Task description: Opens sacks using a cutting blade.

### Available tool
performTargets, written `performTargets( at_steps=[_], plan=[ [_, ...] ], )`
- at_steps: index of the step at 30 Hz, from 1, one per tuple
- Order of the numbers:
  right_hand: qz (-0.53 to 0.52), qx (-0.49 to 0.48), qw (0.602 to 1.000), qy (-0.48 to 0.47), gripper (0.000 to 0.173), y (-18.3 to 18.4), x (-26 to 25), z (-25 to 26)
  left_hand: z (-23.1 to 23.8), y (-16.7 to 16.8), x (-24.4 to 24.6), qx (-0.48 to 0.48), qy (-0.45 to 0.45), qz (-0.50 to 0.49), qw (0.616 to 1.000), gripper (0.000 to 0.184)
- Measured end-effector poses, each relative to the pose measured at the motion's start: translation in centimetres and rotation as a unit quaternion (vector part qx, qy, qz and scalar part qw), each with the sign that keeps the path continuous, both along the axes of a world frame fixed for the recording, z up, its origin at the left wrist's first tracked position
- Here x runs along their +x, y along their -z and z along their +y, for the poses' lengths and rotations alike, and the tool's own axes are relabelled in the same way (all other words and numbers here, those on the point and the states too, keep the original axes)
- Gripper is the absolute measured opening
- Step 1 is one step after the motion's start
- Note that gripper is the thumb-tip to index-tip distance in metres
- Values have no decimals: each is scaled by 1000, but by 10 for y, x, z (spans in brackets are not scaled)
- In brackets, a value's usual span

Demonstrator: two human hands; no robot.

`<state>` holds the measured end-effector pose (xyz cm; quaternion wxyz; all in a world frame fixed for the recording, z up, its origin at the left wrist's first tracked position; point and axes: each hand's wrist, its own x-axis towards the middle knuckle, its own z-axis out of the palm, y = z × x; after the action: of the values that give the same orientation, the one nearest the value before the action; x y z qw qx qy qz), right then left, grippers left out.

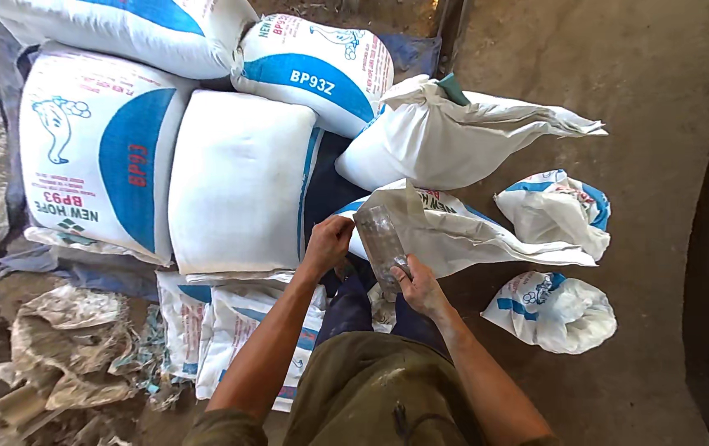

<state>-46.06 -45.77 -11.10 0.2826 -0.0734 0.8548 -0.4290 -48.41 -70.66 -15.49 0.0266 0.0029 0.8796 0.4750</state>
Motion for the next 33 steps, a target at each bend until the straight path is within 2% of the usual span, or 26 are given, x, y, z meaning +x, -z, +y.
performTargets(
  at_steps=[6,12,16,19,22,25,28,31,33],
  plan=[
    [-17,-7,1000,-7,36,7,-11,-2,-1,-3,0,-49,1,-3,999,16],
    [-42,-19,998,-42,39,8,-32,-3,3,-5,-1,-93,11,37,995,17],
    [-61,-39,996,-50,38,8,-31,5,11,-5,6,-116,-9,56,992,19],
    [-74,-59,993,-73,41,7,-49,-5,20,-11,8,-131,-36,83,987,20],
    [-109,-64,978,-166,37,17,-46,-10,27,-47,-1,-157,-83,104,979,20],
    [-167,-77,965,-185,36,18,-22,16,12,-93,0,-194,-179,91,960,24],
    [-161,-129,960,-187,39,8,-22,54,13,-96,68,-223,-275,-38,934,31],
    [-106,-198,958,-176,39,-14,-44,96,41,-39,182,-188,-270,-293,898,33],
    [-84,-235,959,-137,37,-18,-59,125,65,3,259,-144,-253,-472,832,36]
  ],
)
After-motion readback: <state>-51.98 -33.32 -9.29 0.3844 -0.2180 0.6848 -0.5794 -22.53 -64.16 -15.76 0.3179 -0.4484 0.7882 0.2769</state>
